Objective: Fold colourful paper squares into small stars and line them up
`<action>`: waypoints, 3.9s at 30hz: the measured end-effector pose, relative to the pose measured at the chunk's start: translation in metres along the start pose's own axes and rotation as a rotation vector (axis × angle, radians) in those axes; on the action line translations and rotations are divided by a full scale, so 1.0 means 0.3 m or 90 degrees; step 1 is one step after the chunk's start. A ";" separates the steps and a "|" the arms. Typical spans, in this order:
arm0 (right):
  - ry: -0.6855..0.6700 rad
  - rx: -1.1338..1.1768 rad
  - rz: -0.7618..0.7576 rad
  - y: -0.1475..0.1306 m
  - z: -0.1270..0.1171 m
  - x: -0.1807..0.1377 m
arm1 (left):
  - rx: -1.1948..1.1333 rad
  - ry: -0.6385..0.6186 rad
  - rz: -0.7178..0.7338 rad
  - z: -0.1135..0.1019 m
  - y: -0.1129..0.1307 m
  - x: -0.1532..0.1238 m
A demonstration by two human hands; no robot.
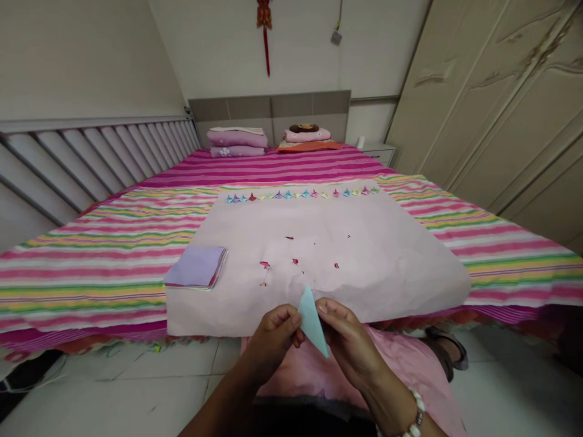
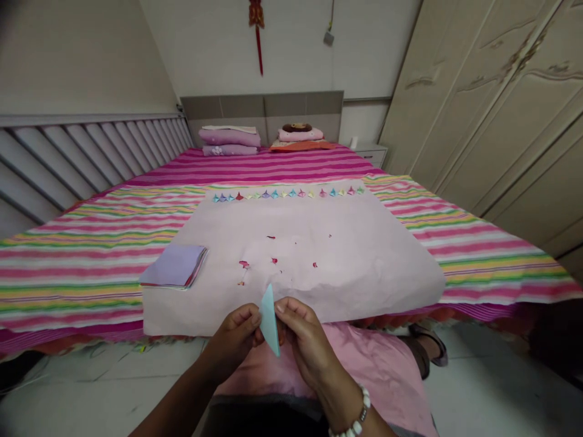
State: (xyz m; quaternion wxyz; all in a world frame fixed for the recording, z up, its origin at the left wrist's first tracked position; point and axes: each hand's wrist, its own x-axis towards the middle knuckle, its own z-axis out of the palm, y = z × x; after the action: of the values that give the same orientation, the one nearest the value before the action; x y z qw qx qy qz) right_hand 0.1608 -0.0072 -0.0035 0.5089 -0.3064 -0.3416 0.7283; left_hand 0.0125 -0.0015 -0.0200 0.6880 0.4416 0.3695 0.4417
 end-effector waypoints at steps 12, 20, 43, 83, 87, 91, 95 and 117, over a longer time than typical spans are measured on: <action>0.029 -0.007 0.015 -0.022 0.008 -0.001 | -0.014 -0.059 -0.012 0.012 -0.015 -0.003; 0.015 -0.012 0.008 -0.022 0.006 0.004 | -0.034 -0.065 -0.027 0.010 -0.017 -0.008; -0.054 -0.043 0.002 -0.033 0.002 -0.010 | -0.148 -0.057 -0.063 0.042 0.020 -0.020; -0.049 0.059 0.018 -0.022 -0.005 0.002 | -0.212 -0.086 -0.063 0.026 -0.018 -0.007; -0.056 0.067 0.015 -0.018 -0.011 0.005 | -0.203 -0.072 -0.066 0.026 -0.021 -0.008; -0.056 0.065 0.023 -0.019 -0.017 0.006 | -0.177 -0.060 -0.076 0.024 -0.022 -0.005; -0.061 0.062 0.020 -0.018 -0.022 0.007 | -0.139 -0.057 -0.076 0.020 -0.026 -0.005; -0.101 0.125 -0.003 0.014 -0.012 0.004 | -0.084 -0.032 -0.073 0.000 -0.058 -0.011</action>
State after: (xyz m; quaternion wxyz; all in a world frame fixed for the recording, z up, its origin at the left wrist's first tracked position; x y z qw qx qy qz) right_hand 0.1611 -0.0064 -0.0090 0.5093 -0.1954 -0.3086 0.7792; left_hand 0.0163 -0.0083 -0.0358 0.7489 0.3844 0.3465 0.4139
